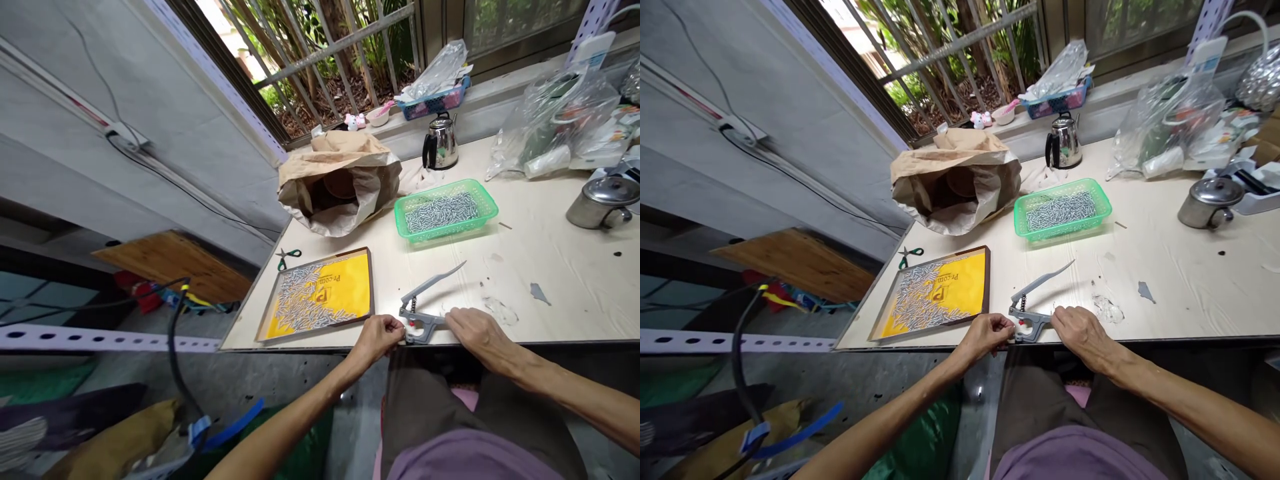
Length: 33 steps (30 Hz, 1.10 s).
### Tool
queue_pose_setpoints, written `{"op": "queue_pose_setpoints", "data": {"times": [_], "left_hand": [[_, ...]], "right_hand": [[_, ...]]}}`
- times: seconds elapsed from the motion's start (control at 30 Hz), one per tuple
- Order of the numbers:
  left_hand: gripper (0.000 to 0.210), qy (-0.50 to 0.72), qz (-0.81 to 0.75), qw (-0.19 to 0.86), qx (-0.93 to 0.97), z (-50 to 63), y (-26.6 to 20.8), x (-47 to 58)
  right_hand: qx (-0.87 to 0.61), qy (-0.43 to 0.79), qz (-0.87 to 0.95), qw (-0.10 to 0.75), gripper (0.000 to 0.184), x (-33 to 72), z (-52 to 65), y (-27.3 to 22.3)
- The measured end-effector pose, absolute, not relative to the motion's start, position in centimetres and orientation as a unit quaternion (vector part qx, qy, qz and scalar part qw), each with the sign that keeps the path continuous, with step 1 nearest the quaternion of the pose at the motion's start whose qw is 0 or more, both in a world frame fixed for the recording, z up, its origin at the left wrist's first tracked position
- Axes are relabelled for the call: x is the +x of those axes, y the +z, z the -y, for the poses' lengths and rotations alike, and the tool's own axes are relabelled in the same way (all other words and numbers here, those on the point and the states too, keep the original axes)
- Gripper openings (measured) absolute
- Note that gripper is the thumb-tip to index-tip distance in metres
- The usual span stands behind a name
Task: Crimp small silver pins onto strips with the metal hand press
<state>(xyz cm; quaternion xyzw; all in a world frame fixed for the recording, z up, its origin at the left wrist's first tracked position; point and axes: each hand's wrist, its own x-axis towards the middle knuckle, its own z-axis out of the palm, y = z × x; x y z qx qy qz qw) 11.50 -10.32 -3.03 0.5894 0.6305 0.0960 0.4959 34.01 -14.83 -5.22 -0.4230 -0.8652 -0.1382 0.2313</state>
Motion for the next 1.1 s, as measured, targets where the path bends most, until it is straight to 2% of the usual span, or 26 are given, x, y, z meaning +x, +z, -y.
{"op": "queue_pose_setpoints", "data": {"times": [0.2,0.37,0.6,0.93,1.1], "left_hand": [[0.012,0.116,-0.631,0.505,0.577,10.6,-2.6,12.1],[0.012,0.101,-0.629,0.502,0.585,10.8,-2.1,12.6],[0.011,0.057,-0.633,0.510,0.579,10.2,-2.8,12.8],[0.018,0.008,-0.638,0.542,0.547,9.5,-2.5,13.1],[0.021,-0.026,-0.642,0.542,0.542,9.1,-2.6,13.1]], "right_hand": [[-0.410,-0.202,0.850,0.260,0.033,33.5,14.9,-4.7],[-0.418,-0.192,0.851,0.251,0.032,33.5,15.0,-4.6],[-0.435,-0.113,0.867,0.214,0.029,33.9,14.9,-5.0],[-0.463,0.066,0.878,0.100,0.021,34.4,13.8,-3.7],[-0.460,0.119,0.876,0.083,0.017,34.7,13.0,-4.0]]}}
